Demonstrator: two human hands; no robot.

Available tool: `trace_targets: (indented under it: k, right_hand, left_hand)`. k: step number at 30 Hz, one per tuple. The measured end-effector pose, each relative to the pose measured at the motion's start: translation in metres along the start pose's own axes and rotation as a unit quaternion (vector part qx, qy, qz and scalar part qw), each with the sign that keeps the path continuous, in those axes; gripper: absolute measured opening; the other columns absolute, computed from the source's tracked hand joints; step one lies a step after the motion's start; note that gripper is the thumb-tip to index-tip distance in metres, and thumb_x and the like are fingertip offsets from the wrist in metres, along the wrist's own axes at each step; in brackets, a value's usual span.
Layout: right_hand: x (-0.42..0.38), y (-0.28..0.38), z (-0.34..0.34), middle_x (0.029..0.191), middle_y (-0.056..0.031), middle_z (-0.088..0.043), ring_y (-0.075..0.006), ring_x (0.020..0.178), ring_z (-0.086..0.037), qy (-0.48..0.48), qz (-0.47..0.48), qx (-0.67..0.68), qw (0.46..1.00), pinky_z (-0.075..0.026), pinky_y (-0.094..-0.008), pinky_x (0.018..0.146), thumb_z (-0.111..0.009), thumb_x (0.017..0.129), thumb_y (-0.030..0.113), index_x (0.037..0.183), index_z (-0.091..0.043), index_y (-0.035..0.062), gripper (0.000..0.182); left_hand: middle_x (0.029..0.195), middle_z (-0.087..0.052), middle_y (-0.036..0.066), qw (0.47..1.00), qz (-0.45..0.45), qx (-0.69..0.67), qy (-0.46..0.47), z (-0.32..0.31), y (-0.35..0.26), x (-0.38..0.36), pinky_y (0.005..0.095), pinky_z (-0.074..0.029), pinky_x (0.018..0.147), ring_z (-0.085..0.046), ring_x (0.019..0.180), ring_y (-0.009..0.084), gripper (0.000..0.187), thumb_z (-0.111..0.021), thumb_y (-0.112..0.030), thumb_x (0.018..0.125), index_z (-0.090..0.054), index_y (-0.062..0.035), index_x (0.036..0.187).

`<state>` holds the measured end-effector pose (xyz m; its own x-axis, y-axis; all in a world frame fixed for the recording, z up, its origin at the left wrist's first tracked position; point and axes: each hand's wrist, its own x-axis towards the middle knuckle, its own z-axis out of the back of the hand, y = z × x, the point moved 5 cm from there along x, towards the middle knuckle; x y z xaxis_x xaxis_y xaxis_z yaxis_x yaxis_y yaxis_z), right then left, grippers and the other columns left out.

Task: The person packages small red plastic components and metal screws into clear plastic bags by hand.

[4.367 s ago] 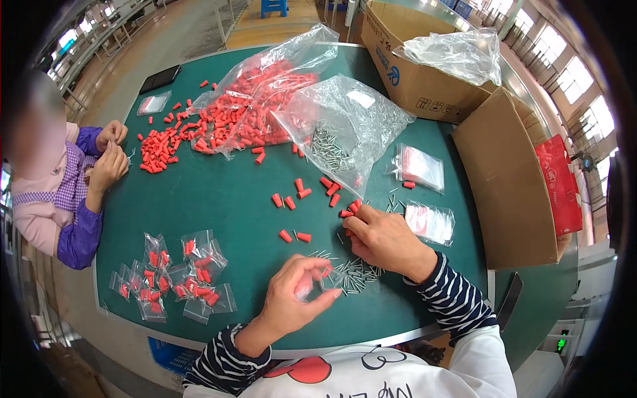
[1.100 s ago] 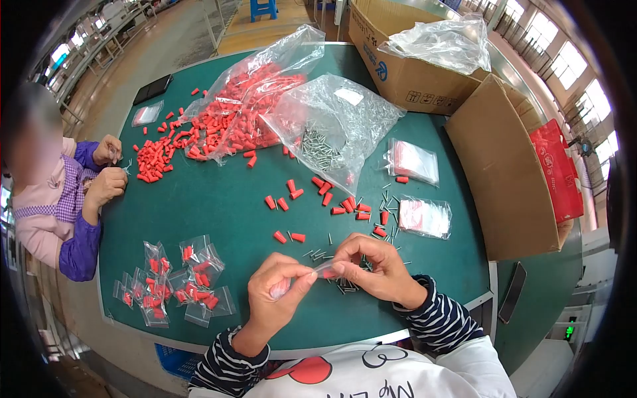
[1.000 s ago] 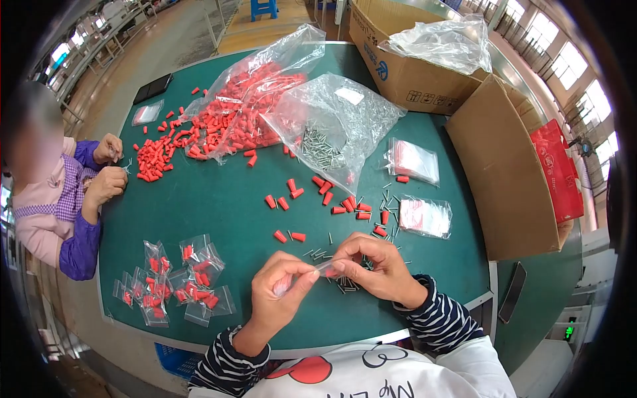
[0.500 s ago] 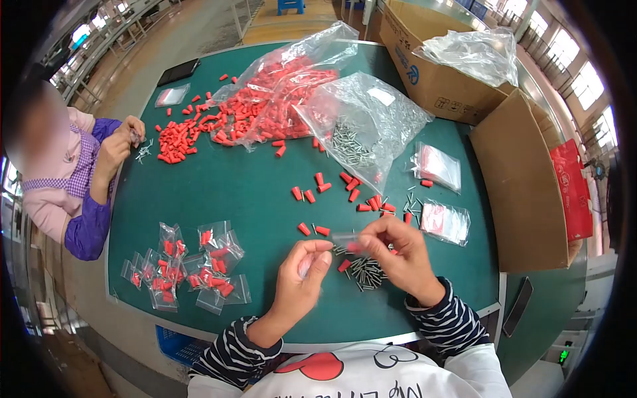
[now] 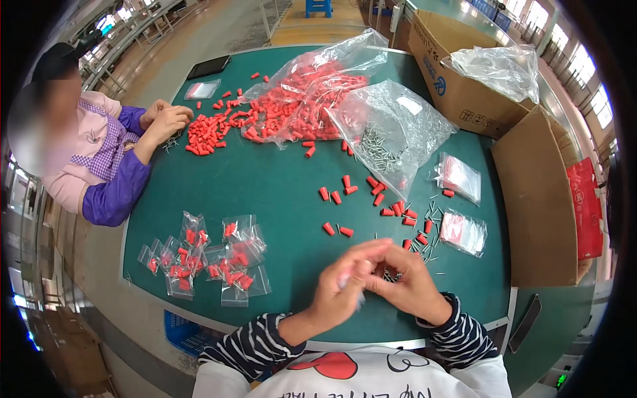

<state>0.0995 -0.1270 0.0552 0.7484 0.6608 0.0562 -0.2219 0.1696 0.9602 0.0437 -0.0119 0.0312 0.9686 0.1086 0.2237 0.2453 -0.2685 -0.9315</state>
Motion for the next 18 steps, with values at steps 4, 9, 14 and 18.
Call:
trace_targets:
  k: [4, 9, 14, 18]
  right_hand:
    - [-0.009, -0.011, 0.000, 0.085, -0.0062, -0.062, -0.0117, 0.066, -0.055, -0.063, 0.029, 0.016, 0.997, -0.045, -0.0262, 0.057, -0.076, 0.086, 0.012, 0.099, -0.067, -0.0011, 0.021]
    - [-0.006, 0.000, 0.006, 0.086, -0.0097, -0.064, -0.0148, 0.067, -0.060, -0.119, 0.097, -0.003, 0.988, -0.046, -0.0275, 0.057, -0.067, 0.086, 0.000, 0.098, -0.069, -0.0019, 0.013]
    - [-0.007, -0.019, 0.005, 0.086, -0.0081, -0.066, -0.0103, 0.068, -0.059, -0.141, 0.037, 0.049, 0.988, -0.046, -0.0254, 0.057, -0.066, 0.089, 0.002, 0.096, -0.069, -0.0018, 0.009]
    - [-0.008, -0.039, 0.007, 0.082, -0.0026, -0.065, -0.0043, 0.068, -0.055, -0.165, -0.052, 0.197, 0.965, -0.043, -0.0216, 0.056, -0.066, 0.093, 0.006, 0.097, -0.066, -0.0016, 0.009]
  left_hand:
    - [0.136, -0.055, 0.019, 0.999, -0.016, 0.007, 0.037, -0.008, 0.003, 0.004, 0.0250, -0.049, 0.080, -0.057, 0.103, 0.0143, 0.038, -0.044, -0.027, 0.107, -0.054, 0.0032, 0.128]
    - [0.131, -0.057, 0.018, 1.000, 0.016, -0.002, 0.025, -0.001, 0.005, 0.009, 0.0266, -0.056, 0.075, -0.063, 0.099, 0.0171, 0.033, -0.046, -0.026, 0.107, -0.058, 0.0020, 0.119]
    - [0.128, -0.058, 0.020, 0.996, 0.067, -0.060, -0.012, 0.008, 0.017, 0.010, 0.0261, -0.056, 0.064, -0.064, 0.089, 0.0159, 0.038, -0.044, -0.033, 0.107, -0.054, 0.0011, 0.120]
    - [0.121, -0.063, 0.017, 0.986, 0.140, -0.051, -0.081, 0.017, 0.017, 0.015, 0.0234, -0.052, 0.058, -0.063, 0.073, 0.0128, 0.042, -0.046, -0.037, 0.106, -0.056, 0.0018, 0.119]
